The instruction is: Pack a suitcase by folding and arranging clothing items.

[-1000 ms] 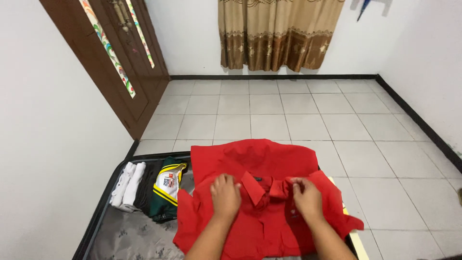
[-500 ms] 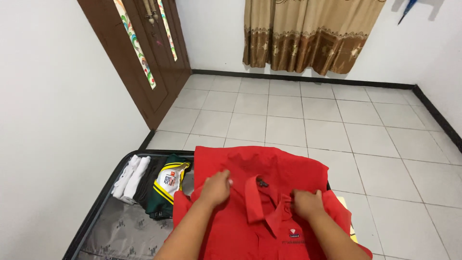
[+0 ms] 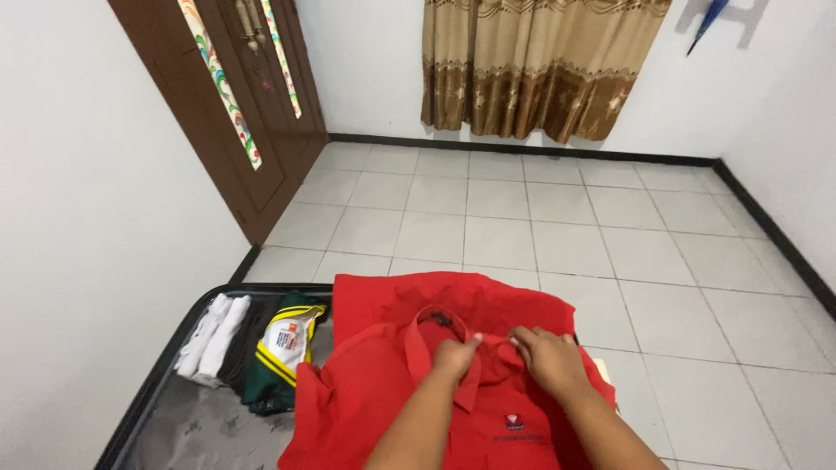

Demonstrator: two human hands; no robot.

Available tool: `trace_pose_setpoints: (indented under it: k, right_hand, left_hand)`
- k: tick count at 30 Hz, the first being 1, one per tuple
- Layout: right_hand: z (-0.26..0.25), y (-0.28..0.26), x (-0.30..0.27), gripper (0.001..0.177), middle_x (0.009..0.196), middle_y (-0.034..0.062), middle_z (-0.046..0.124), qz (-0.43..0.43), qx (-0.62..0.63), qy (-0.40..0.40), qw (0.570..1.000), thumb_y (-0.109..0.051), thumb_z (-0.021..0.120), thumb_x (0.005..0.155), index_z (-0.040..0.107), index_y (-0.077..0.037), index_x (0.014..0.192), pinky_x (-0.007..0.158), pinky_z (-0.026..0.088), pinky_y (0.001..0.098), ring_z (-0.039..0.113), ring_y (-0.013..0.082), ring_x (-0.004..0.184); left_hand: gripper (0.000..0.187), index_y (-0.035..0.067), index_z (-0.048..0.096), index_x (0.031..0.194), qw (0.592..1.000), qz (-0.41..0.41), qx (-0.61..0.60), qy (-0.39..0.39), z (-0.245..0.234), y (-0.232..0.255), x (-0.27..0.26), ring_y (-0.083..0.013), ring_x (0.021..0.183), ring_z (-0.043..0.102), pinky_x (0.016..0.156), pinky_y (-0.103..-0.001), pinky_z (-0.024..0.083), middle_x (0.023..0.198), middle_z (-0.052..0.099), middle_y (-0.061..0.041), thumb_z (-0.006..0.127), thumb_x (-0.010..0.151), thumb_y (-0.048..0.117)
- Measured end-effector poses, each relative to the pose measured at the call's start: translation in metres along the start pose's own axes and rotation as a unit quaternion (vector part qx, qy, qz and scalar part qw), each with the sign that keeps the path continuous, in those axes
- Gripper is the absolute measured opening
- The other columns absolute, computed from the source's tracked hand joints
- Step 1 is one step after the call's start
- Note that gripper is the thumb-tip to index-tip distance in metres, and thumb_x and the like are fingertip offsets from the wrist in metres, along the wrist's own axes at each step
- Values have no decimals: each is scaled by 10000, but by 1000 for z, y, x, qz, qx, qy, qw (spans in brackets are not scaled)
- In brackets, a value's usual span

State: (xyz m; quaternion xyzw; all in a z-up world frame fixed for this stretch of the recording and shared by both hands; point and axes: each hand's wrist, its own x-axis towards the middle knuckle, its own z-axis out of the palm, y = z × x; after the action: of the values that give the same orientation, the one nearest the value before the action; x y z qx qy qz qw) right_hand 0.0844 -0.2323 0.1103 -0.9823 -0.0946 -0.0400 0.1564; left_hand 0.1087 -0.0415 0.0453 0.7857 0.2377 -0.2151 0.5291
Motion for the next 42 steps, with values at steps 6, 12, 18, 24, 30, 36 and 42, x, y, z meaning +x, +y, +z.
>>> trace_pose_setpoints:
  k: [6,12,18,24,30,36,42]
  right_hand:
    - [-33,26,-15,593,912,25,745,20,-15,-18,1000,-598,650,817,642,-217,1272,929,443,452,702,222,902]
    - [-55,28,-12,512,1167,-28,699,166,-92,-65,980,-551,763,787,690,-247,1192,1058,409,439,602,168,1182]
    - [6,-2,16,440,1339,-6,596,14,-51,7,999,-450,737,831,674,-233,1208,1064,374,490,495,227,1280]
    - [77,-6,38,555,1342,63,580,-35,-63,-24,997,-338,676,882,536,-171,1392,1078,312,513,507,238,1264]
    - [41,-33,39,196,1080,12,760,84,-166,-178,966,-276,628,973,685,-223,1153,1058,322,441,688,190,1089]
    - [1,-28,36,179,911,81,766,27,-65,-44,997,-356,683,915,725,-197,984,817,524,463,711,292,900]
    - [-114,-62,21,163,896,130,726,-3,-56,283,957,-262,716,836,786,-180,958,740,537,516,686,381,831]
  left_hand:
    - [526,-4,625,1300,945,111,-302,-57,-6,-16,56,-253,1132,672,976,-389,519,1251,711,-134,607,976,410]
    - [434,39,647,1285,973,227,32,21,-25,-10,27,-316,1135,671,976,-396,516,1254,708,-153,615,930,287]
    - [444,63,588,1282,823,312,321,349,-82,-21,-6,-333,1214,530,1035,-510,406,1279,573,-170,696,863,161]
    - [714,94,502,1364,826,202,455,263,-141,-31,-39,-338,1208,496,991,-488,373,1291,529,-163,846,774,304]
    - [687,79,578,1298,829,164,505,177,-152,-35,-12,-301,1179,639,1083,-468,366,1113,739,-144,892,735,314]
    - [362,48,693,1079,828,189,528,-5,-180,-5,-55,-365,1195,645,986,-468,547,1218,673,-209,805,734,39]
    - [171,87,717,984,833,347,304,306,-227,41,-63,-406,985,692,835,-529,547,999,737,-196,595,869,121]
